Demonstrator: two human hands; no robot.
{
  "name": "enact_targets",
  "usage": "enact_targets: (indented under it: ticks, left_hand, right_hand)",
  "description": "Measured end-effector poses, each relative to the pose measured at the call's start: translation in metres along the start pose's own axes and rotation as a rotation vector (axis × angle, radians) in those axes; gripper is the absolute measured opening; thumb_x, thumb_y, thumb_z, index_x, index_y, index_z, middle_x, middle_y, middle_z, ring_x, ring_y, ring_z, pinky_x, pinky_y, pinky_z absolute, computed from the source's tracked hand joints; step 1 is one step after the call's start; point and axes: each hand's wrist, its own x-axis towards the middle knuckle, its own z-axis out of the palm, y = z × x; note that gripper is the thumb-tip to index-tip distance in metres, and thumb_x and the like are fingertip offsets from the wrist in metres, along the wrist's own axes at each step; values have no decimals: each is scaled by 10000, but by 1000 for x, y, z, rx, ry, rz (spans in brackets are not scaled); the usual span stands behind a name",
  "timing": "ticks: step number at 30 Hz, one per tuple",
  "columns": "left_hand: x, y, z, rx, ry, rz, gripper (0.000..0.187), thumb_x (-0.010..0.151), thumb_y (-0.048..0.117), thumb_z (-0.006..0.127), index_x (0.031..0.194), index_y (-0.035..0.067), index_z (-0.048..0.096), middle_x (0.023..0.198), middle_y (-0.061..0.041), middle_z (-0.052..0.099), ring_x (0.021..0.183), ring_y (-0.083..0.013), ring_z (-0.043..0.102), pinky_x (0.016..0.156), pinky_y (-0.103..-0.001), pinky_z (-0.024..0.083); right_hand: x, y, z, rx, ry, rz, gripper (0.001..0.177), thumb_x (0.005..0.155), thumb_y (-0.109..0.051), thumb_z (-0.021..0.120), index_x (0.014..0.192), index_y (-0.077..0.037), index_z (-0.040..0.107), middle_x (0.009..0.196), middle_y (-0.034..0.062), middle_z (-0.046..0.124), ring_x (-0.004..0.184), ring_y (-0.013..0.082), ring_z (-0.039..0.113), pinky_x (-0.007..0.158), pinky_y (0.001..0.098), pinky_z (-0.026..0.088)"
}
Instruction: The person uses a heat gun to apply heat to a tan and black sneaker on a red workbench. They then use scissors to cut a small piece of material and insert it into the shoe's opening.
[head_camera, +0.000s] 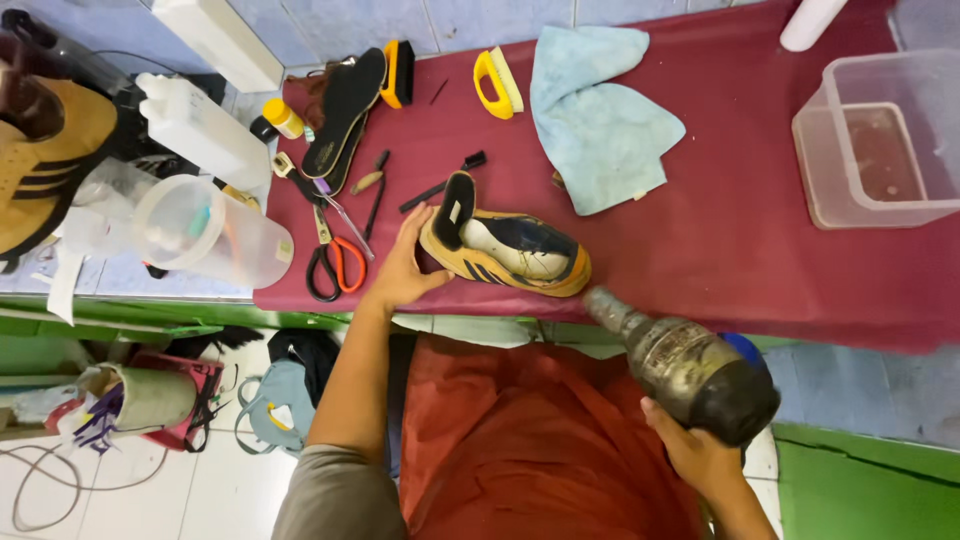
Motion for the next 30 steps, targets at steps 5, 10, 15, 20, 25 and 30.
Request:
enact_targets:
  ticks: [5, 10, 15, 20, 25, 30]
  left_hand:
    - [-11, 0, 11, 30, 228, -72, 1071, 612, 331, 986, 1487, 67, 429, 1447, -133, 476, 1382, -268, 470, 1199, -407, 350]
    - [-17, -3, 30, 195, 331, -219, 1086, 488, 563, 958, 1376, 105, 532, 1313, -86, 535, 1268, -274, 544, 1073, -463, 411]
    - [-18, -5, 34, 262, 368, -285, 1060, 446, 645, 946, 1278, 112, 562, 1264, -43, 585, 1193, -271, 581, 1026, -466, 415]
    - [-17, -8, 34, 307, 319, -335, 1165, 416, 685, 941, 1344, 103, 544, 1304, -84, 573, 1207, -318, 580, 1058, -489, 397]
    - [-11, -5, 27, 344, 238, -316, 1057, 447, 707, 935, 1261, 146, 560, 1203, -54, 573, 1195, -268, 552, 1000, -479, 383]
    - [-8, -4, 23, 358, 159, -334, 1112, 422, 655, 982, 1276, 100, 535, 1363, -1, 609, 1169, -296, 602, 985, -483, 377]
  right_hand:
    - [-4, 12, 12, -50, 263, -480, 407, 737, -405, 837, 1014, -108, 808, 1226, 57, 749, 1232, 189, 646, 1129, 335, 452]
    - [-8, -22, 22, -66, 202, -400, 560, 786, -429, 779, 1234, -96, 741, 1381, 84, 676, 1375, 249, 541, 1224, 372, 336]
    - [4, -47, 30, 14, 322, -769, 339, 791, -256, 842, 1072, -74, 786, 1198, 84, 756, 1176, 198, 668, 1170, 348, 426]
    - [-3, -86, 24, 73, 212, -666, 316, 877, -285, 754, 657, -61, 724, 642, 49, 744, 647, 164, 717, 736, 326, 564]
    - [-6, -100, 24, 36, 271, -390, 330, 865, -322, 774, 762, -9, 753, 754, 110, 771, 781, 207, 728, 808, 363, 532]
    - [-11, -104, 20, 13, 221, -450, 518, 924, -314, 711, 484, -66, 593, 571, 41, 649, 628, 200, 656, 775, 345, 491]
